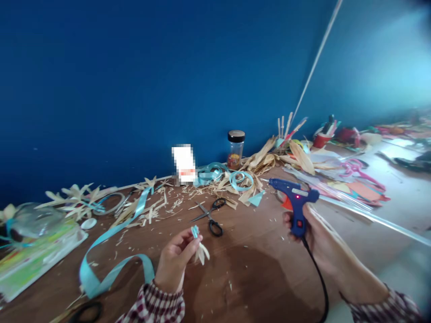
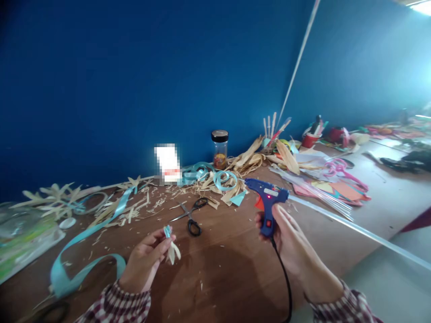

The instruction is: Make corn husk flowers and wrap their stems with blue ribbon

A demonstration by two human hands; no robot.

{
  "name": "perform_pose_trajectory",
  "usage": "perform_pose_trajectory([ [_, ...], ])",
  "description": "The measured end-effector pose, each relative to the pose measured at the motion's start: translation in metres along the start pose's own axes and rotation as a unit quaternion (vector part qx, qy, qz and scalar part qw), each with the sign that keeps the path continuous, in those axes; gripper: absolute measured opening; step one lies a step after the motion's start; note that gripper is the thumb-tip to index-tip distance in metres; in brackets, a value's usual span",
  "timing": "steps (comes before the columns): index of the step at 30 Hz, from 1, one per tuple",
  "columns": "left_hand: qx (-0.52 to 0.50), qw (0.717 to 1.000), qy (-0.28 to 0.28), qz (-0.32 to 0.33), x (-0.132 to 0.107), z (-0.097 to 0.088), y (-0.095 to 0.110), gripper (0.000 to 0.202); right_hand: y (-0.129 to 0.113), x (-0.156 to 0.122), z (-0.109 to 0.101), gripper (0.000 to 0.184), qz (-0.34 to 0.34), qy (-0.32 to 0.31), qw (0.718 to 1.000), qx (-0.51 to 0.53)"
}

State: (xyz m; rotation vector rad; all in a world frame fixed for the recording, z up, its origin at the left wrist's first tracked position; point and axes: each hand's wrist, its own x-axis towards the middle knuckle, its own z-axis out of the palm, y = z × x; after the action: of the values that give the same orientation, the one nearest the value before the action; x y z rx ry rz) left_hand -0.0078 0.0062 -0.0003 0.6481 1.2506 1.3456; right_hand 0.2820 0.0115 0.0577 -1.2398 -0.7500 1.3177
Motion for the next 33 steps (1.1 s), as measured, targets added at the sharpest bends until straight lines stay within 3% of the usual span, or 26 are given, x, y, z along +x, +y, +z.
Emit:
perform_pose_trajectory([
  [2, -0.031, 0.999, 0.006, -0.016, 0.000, 0.001, 0.001, 0.040, 0.008, -0.009, 0.017, 0.033, 0.023, -0.038, 0.999, -0.015],
  [5, -0.048, 0.998, 0.004, -0.036, 0.004, -0.001, 0.002, 0.032, 0.021, -0.022, 0.042, 0.032, 0.004, -0.142, 0.986, -0.091],
  [8, -0.064, 0.996, -0.004, -0.058, 0.008, -0.006, 0.001, 0.034, 0.033, -0.030, 0.062, 0.040, -0.027, -0.229, 0.955, -0.186],
  [11, -0.071, 0.996, -0.009, -0.062, 0.010, -0.009, -0.002, 0.035, 0.045, -0.030, 0.071, 0.045, -0.066, -0.271, 0.923, -0.267],
  [15, -0.061, 0.997, -0.009, -0.039, 0.011, -0.010, -0.006, 0.033, 0.055, -0.024, 0.074, 0.045, -0.099, -0.277, 0.903, -0.315],
  [23, -0.003, 0.999, -0.035, -0.037, 0.013, -0.016, -0.013, 0.034, 0.057, -0.017, 0.075, 0.043, -0.116, -0.271, 0.896, -0.333],
  [33, -0.031, 0.999, -0.020, -0.030, 0.014, -0.014, -0.015, 0.035, 0.058, -0.018, 0.069, 0.044, -0.107, -0.274, 0.896, -0.332],
])
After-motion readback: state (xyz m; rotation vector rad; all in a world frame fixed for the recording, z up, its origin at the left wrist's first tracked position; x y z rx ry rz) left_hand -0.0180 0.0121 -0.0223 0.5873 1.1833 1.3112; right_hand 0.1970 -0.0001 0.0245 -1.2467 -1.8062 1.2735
